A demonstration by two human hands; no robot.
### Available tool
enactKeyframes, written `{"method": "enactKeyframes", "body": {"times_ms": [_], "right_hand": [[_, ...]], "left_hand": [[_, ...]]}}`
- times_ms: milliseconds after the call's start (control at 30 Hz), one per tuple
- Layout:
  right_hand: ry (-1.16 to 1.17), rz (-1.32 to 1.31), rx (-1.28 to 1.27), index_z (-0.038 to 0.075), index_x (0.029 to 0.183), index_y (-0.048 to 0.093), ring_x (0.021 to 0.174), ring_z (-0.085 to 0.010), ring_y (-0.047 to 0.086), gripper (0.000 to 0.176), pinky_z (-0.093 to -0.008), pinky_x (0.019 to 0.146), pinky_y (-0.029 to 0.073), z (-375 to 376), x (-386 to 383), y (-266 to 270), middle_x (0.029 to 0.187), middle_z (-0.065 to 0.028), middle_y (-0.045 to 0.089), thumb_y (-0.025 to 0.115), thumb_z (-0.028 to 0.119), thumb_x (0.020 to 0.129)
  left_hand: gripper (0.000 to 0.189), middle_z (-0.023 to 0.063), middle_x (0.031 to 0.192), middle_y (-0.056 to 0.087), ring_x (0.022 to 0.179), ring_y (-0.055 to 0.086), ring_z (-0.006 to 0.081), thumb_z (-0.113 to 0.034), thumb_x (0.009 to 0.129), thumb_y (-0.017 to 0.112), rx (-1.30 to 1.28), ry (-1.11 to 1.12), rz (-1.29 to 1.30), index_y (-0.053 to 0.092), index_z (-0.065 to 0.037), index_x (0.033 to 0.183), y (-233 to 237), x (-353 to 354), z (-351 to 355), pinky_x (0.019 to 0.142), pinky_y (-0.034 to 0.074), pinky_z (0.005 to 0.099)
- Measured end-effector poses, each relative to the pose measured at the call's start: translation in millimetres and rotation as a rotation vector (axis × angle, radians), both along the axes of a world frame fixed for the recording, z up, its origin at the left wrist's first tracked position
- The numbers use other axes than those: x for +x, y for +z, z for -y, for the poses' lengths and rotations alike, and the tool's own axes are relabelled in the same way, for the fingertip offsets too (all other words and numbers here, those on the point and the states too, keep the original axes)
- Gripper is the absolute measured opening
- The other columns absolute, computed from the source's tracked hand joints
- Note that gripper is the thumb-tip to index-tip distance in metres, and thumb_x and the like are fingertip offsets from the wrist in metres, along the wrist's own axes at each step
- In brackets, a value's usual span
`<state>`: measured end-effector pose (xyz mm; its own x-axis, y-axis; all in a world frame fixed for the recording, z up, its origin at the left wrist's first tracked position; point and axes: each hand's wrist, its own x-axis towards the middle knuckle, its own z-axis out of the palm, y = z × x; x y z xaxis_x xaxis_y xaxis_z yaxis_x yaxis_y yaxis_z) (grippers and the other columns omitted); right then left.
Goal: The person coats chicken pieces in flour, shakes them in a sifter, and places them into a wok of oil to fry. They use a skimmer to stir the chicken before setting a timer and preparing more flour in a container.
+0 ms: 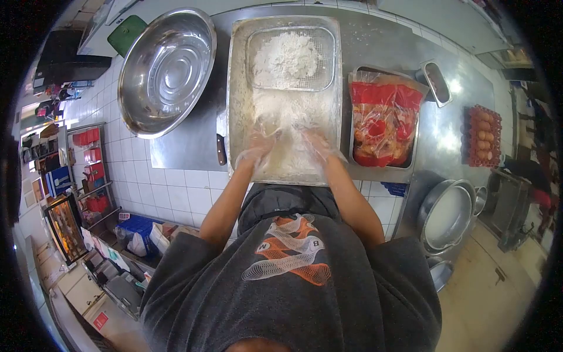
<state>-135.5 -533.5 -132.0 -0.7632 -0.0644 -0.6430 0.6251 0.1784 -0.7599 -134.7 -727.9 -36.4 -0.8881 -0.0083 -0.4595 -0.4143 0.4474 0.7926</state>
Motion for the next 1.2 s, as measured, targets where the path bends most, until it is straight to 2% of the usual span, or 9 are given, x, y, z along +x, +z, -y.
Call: {"method": "enactKeyframes", "body": {"times_ms": [167, 267, 400, 467, 600, 667, 800, 833, 1200], "right_hand": [[-0.096, 0.353, -0.445, 0.007, 0.143, 0.035, 0.123, -0.0202, 0.045, 0.071, -0.0355, 0.104, 0.036, 43.6, -9.6, 79.9, 0.137, -0.0126, 0.046, 0.049, 0.054, 0.092], [-0.26, 0.13, -0.684, 0.008, 0.143, 0.038, 0.128, -0.0182, 0.038, 0.07, -0.0336, 0.109, 0.03, 75.2, 1.1, 107.2, 0.14, -0.0111, 0.043, 0.043, 0.058, 0.094], [-0.236, 0.108, -0.375, 0.005, 0.138, 0.044, 0.126, -0.0177, 0.041, 0.064, -0.0314, 0.106, 0.032, 73.2, 2.9, 69.0, 0.136, -0.0106, 0.048, 0.043, 0.053, 0.096], [-0.18, 0.205, -0.345, 0.005, 0.137, 0.045, 0.124, -0.0174, 0.042, 0.062, -0.0309, 0.105, 0.034, 65.1, -6.6, 66.2, 0.134, -0.0102, 0.049, 0.045, 0.051, 0.096], [-0.044, 0.305, -0.321, 0.004, 0.135, 0.048, 0.121, -0.0169, 0.046, 0.059, -0.0299, 0.102, 0.037, 73.6, -6.7, 71.7, 0.131, -0.0095, 0.052, 0.048, 0.048, 0.096], [0.003, 0.306, -0.294, 0.004, 0.134, 0.049, 0.119, -0.0166, 0.047, 0.057, -0.0294, 0.101, 0.038, 70.3, -18.0, 74.8, 0.129, -0.0091, 0.054, 0.049, 0.046, 0.096], [-0.023, 0.12, -0.25, 0.002, 0.126, 0.057, 0.102, -0.0142, 0.057, 0.045, -0.0275, 0.087, 0.047, 43.7, -55.6, 116.6, 0.115, -0.007, 0.063, 0.062, 0.031, 0.092], [-0.231, -0.31, -0.41, 0.003, 0.112, 0.066, 0.082, -0.0114, 0.06, 0.03, -0.0255, 0.07, 0.048, 50.6, -55.9, 70.6, 0.096, -0.0039, 0.067, 0.069, 0.019, 0.087], [-0.057, -0.341, 0.235, 0.001, 0.096, 0.065, 0.078, -0.0284, 0.066, 0.033, -0.0386, 0.071, 0.05, -6.2, -75.8, 108.0, 0.085, -0.0159, 0.068, 0.065, 0.032, 0.083]], "left_hand": [[0.066, 0.0096, 0.153, 0.02, 0.14, 0.021, 0.022, -0.048, 0.1, 0.035, 0.725, 0.324, 0.128, 0.017, -0.008, 0.149, -22.3, 9.3, -49.9, 0.116, 0.018, 0.0355], [0.066, 0.0098, 0.15, 0.028, 0.138, 0.027, 0.0218, -0.051, 0.1, 0.032, 0.891, 0.554, 0.119, 0.024, -0.007, 0.148, -13.8, 2.0, -60.1, 0.115, 0.021, 0.0347], [0.056, 0.0062, 0.114, 0.059, 0.105, 0.055, 0.0198, -0.052, 0.099, 0.032, 0.798, 0.707, 0.342, 0.049, -0.011, 0.132, 11.0, 0.7, -70.9, 0.091, 0.046, 0.0339], [0.049, 0.0017, 0.086, 0.059, 0.076, 0.058, 0.0157, -0.056, 0.098, 0.032, 0.644, 0.677, 0.113, 0.056, -0.013, 0.108, -12.5, 2.4, -82.4, 0.067, 0.05, 0.0311], [0.039, 0.0032, 0.072, 0.057, 0.062, 0.056, 0.018, -0.05, 0.097, 0.041, 1.203, 0.592, 0.396, 0.056, -0.014, 0.092, -32.2, -7.6, -34.6, 0.057, 0.049, 0.0333], [0.039, 0.0039, 0.068, 0.056, 0.057, 0.056, 0.0192, -0.049, 0.096, 0.043, 0.974, 0.752, 0.334, 0.057, -0.014, 0.087, -33.6, -13.6, -42.8, 0.055, 0.05, 0.0344], [0.038, 0.0062, 0.074, 0.06, 0.063, 0.059, 0.0206, -0.046, 0.095, 0.045, 1.095, 0.633, 0.17, 0.059, -0.011, 0.089, -57.4, -57.2, -46.7, 0.058, 0.052, 0.0347], [0.037, 0.0078, 0.077, 0.062, 0.067, 0.062, 0.0214, -0.044, 0.095, 0.046, 1.088, 0.517, 0.121, 0.06, -0.01, 0.09, -75.5, -72.0, -48.5, 0.06, 0.053, 0.035], [0.027, 0.0092, 0.085, 0.064, 0.075, 0.062, 0.0205, -0.03, 0.093, 0.052, 1.222, 0.713, 0.149, 0.061, -0.006, 0.099, -133.2, -122.0, -129.4, 0.065, 0.053, 0.0326]]}}
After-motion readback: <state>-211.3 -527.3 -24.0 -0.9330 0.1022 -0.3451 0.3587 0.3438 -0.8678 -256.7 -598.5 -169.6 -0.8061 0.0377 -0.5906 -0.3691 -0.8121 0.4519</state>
